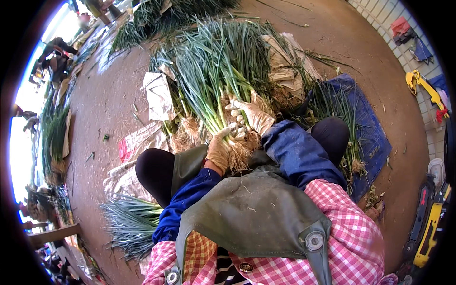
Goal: The person peels and cleans scallions by hand, removing outer leaves and dirt, and then bundles them together on a tarp.
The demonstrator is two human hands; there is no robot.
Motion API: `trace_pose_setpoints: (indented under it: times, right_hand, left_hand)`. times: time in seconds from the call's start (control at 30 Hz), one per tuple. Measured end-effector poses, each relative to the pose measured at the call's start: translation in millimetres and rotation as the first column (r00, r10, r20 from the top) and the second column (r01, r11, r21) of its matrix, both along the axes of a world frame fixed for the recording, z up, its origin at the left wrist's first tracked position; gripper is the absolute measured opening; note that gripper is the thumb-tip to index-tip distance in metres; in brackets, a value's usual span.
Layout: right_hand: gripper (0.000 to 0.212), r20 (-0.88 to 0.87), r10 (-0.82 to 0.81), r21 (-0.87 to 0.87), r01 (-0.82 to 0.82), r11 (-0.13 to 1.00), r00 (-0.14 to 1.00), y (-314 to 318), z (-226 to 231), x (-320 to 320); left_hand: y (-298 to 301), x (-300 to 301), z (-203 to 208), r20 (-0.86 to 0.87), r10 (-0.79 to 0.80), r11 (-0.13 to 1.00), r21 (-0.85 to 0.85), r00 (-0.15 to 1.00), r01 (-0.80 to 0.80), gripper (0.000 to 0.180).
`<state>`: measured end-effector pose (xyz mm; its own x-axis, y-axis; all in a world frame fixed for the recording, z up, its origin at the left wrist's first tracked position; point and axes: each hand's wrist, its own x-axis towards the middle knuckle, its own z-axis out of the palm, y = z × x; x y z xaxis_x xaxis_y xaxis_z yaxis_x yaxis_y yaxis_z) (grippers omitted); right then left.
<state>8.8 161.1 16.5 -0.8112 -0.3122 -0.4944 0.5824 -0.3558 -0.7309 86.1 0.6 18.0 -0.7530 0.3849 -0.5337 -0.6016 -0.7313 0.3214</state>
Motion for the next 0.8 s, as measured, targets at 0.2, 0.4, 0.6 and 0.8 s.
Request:
trace_pose_setpoints:
  times: [0.2,0.4,0.6,0.8]
  right_hand:
    - [0.018,0.007,-0.104,0.083,0.103,0.991,0.995,-42,-5,-23]
    - [0.014,-0.051,-0.092,-0.208,0.08,0.975,0.994,-29,-22,-31]
    - [0.023,-0.208,0.037,0.011,-0.036,0.999,0.977,-30,10,-34]
    - [0.014,-0.175,-0.236,0.331,0.283,0.9,0.956,-33,-10,-50]
  left_hand:
    - [-9,2,-7,-0.033,-0.091,0.996,0.022,0.995,0.092,0.016]
    - [1,-3,14,-0.032,0.012,0.999,0.034,0.999,-0.011,0.024]
    - [-12,-9,-14,-0.103,-0.062,0.994,0.081,0.993,0.071,0.014]
    - [-7,-7,2,0.003,-0.199,0.98,0.006,0.98,0.199,0.007]
